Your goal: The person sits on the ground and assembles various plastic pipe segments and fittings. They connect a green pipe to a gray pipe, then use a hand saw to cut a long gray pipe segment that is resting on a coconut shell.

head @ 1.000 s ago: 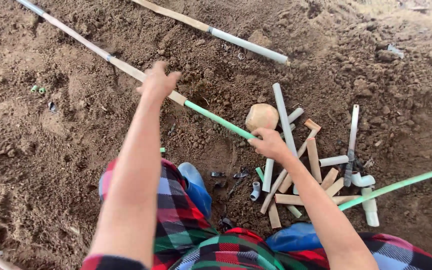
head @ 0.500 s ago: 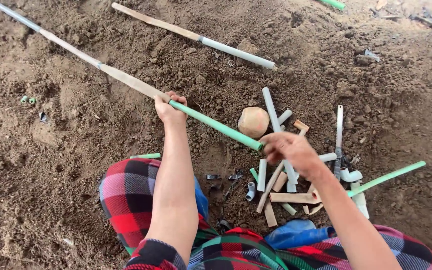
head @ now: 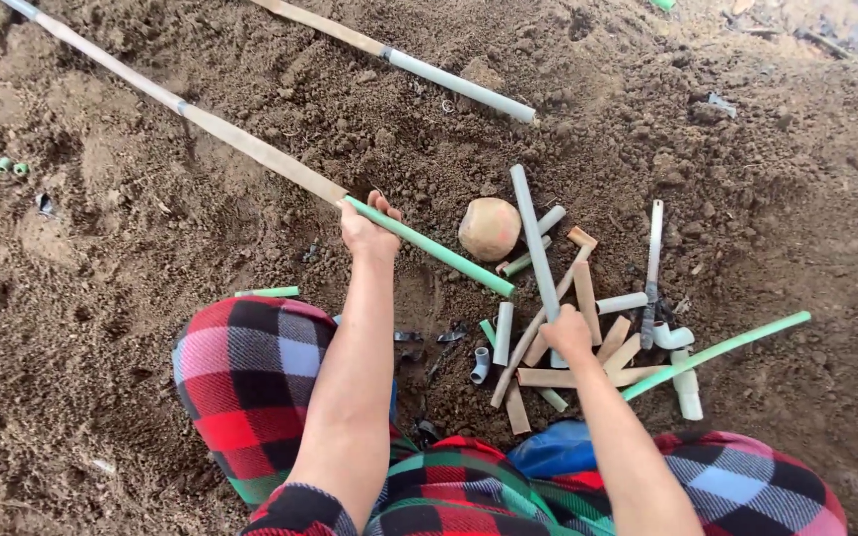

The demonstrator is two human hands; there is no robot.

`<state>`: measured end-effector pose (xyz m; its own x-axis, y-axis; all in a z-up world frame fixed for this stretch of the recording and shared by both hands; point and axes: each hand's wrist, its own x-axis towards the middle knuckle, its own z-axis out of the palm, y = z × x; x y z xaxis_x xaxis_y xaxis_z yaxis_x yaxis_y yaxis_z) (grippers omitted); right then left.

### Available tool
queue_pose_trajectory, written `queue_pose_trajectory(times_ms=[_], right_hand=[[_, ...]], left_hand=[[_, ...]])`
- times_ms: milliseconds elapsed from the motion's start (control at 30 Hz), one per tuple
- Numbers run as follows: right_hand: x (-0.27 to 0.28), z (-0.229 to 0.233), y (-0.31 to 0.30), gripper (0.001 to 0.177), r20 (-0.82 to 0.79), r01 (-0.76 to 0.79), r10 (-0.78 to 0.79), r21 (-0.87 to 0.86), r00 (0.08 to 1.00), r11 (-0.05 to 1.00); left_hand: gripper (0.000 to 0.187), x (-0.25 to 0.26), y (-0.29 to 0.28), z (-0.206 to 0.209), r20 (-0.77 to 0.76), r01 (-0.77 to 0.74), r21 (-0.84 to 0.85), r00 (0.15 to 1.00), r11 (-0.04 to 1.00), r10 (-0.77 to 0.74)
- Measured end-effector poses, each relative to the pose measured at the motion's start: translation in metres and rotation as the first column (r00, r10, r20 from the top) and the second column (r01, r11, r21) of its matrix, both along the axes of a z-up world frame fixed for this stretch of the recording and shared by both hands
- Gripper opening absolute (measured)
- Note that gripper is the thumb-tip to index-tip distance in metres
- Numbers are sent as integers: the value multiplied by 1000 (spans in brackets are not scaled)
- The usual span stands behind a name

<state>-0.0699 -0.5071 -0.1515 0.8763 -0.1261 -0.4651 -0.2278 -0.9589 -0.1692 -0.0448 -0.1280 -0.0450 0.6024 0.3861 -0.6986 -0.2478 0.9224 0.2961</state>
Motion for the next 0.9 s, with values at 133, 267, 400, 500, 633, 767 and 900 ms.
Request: queue_pose_trajectory(times_ms=[133, 267, 400, 500, 633, 767, 900], right_hand=[[25, 59, -13, 46, 40, 128, -135, 137, 990, 982], [17, 205, -21, 63, 21, -147, 155, -207, 988, 967], [-34, 297, -77, 61, 154, -115, 176, -341, 972, 933], [-79, 288, -174, 59, 420, -200, 446, -512, 790, 836], [-136, 265, -250, 68, 456, -209, 263, -167, 850, 964], [-179, 285, -209, 63, 512, -159, 189, -102, 838, 982], [-181, 327, -124, 52, 469, -109, 225, -262, 854, 959]], left_hand=[[40, 4, 4, 0, 56, -71, -92, 996, 993, 76], [36, 12, 10, -24, 88, -79, -95, 992, 992, 88], [29, 6, 0, 22, 14, -178, -111, 984, 978, 180], [27, 8, 0, 14, 67, -173, -131, 981, 976, 183], [27, 11, -2, 21, 53, -171, -105, 983, 980, 177], [26, 11, -5, 34, 15, -180, -100, 983, 979, 182], [25, 15, -4, 22, 38, -193, -130, 979, 972, 200]])
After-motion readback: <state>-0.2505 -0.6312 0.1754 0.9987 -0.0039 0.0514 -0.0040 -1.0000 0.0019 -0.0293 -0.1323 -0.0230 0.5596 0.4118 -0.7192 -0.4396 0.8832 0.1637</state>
